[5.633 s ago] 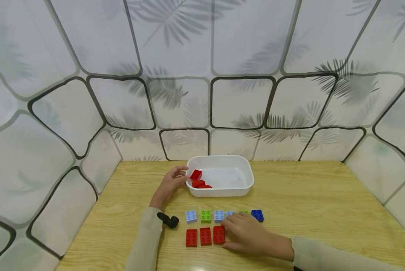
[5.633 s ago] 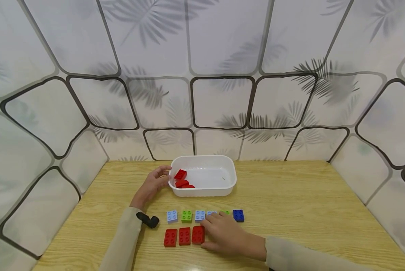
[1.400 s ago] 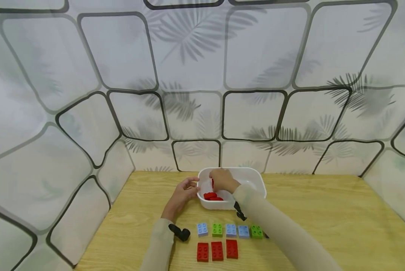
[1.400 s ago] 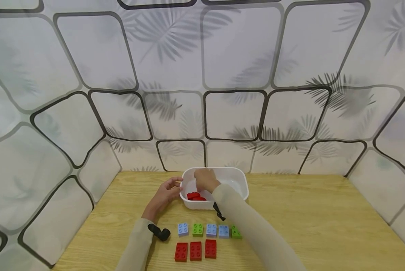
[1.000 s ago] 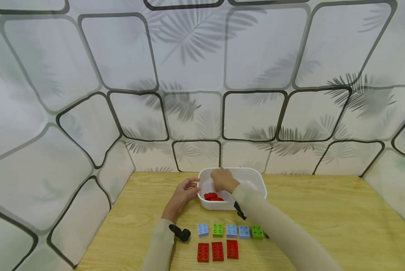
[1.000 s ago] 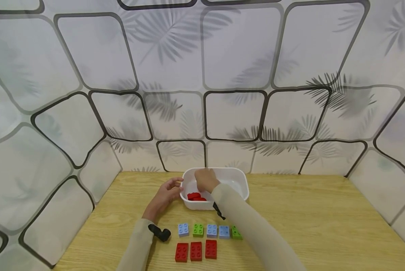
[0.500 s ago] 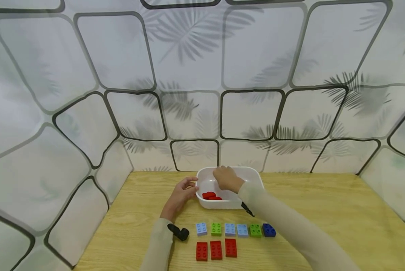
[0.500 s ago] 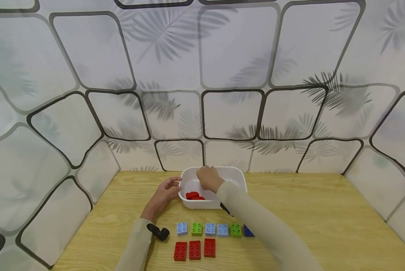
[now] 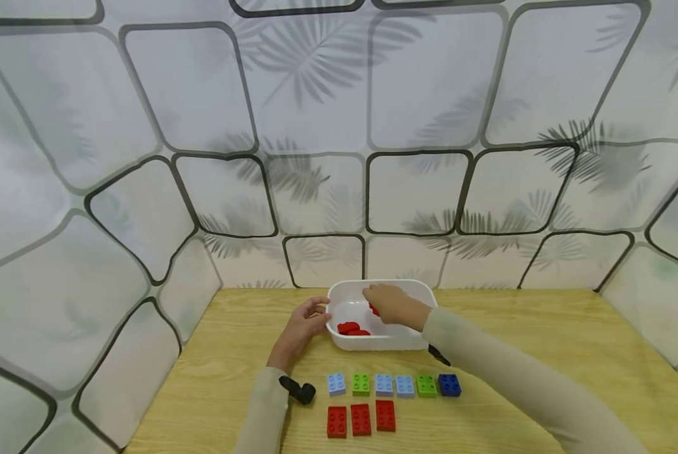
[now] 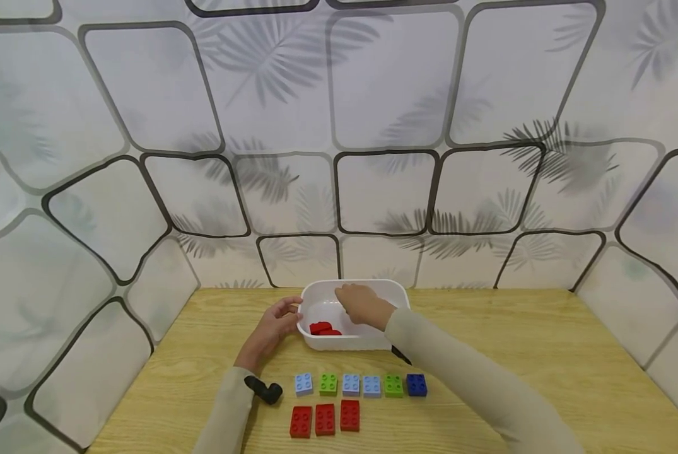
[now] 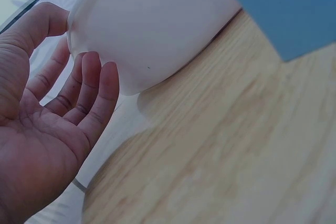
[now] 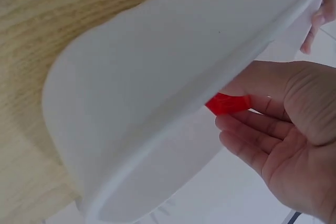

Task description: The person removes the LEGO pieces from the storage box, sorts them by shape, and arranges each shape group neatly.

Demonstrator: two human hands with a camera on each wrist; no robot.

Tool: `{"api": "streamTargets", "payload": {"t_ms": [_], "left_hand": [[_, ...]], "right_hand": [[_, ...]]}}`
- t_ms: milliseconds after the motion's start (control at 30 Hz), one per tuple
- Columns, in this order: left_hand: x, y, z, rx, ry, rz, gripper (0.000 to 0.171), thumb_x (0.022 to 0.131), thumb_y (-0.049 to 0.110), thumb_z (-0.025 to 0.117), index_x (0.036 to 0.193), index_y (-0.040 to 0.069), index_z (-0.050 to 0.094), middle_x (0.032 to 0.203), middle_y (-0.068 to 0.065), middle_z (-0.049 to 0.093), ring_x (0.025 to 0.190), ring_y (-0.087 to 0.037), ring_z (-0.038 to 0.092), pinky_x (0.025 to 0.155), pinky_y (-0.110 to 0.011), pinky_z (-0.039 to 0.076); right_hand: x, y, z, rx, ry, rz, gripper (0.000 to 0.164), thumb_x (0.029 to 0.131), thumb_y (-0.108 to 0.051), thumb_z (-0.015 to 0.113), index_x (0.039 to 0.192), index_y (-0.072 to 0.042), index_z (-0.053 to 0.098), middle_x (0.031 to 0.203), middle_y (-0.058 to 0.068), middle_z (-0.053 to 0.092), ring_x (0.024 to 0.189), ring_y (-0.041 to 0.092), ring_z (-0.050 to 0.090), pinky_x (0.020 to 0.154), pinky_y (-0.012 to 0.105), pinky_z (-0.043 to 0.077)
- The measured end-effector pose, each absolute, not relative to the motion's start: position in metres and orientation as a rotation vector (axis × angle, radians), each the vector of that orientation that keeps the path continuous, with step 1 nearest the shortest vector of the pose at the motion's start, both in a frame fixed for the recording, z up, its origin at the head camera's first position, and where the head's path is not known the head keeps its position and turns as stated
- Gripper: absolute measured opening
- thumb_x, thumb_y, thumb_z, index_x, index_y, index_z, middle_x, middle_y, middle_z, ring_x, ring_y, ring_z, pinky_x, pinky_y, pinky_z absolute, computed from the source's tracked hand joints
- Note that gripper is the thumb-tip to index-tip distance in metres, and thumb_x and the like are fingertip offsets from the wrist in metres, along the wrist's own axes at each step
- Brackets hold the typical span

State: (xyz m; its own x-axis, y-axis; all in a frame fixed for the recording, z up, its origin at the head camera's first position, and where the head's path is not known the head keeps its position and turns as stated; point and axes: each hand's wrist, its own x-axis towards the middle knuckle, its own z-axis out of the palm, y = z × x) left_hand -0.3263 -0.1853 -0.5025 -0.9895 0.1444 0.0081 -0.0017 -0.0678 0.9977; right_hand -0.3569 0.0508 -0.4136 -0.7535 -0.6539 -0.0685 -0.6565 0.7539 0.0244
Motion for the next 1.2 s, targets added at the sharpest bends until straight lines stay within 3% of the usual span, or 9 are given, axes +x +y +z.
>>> {"api": "streamTargets", "payload": {"t_ms": [167,433,667,1200], "left_hand": [[-0.325,-0.185,-0.502,0.161,2.083,2.216,0.041,0.096,-0.002,0.063,0.135,-0.005,0.052,0.103,-0.005,0.055,0.088,-0.012,0.061,0.079,-0.027,0.057],[-0.325,-0.183,-0.502,0.157,2.092,2.219,0.04,0.095,-0.002,0.063,0.135,-0.004,0.054,0.103,-0.005,0.056,0.087,-0.012,0.062,0.078,-0.026,0.057],[-0.325,-0.184,-0.502,0.148,2.105,2.224,0.038,0.095,-0.001,0.064,0.133,-0.003,0.055,0.102,-0.006,0.056,0.088,-0.015,0.062,0.077,-0.026,0.057],[-0.324,-0.189,-0.502,0.183,2.09,2.201,0.04,0.097,0.003,0.063,0.135,-0.002,0.053,0.105,-0.005,0.055,0.089,-0.015,0.062,0.078,-0.027,0.058]], "right_hand": [[-0.346,0.064,-0.411,-1.049,2.858,-0.119,0.033,0.08,0.009,0.076,0.105,-0.005,0.061,0.094,0.006,0.063,0.082,0.019,0.058,0.082,0.036,0.056],[-0.33,0.096,-0.406,-1.191,2.93,-0.316,0.036,0.078,-0.008,0.085,0.106,-0.009,0.062,0.096,0.002,0.065,0.081,0.015,0.057,0.074,0.033,0.053],[-0.316,0.118,-0.404,-1.29,2.921,-0.608,0.042,0.078,-0.013,0.088,0.112,-0.008,0.063,0.108,0.004,0.068,0.1,0.027,0.065,0.087,0.04,0.056],[-0.266,0.146,-0.422,-1.499,2.717,-1.069,0.05,0.076,-0.014,0.09,0.119,-0.015,0.063,0.11,-0.004,0.07,0.093,0.016,0.066,0.078,0.031,0.057]]}}
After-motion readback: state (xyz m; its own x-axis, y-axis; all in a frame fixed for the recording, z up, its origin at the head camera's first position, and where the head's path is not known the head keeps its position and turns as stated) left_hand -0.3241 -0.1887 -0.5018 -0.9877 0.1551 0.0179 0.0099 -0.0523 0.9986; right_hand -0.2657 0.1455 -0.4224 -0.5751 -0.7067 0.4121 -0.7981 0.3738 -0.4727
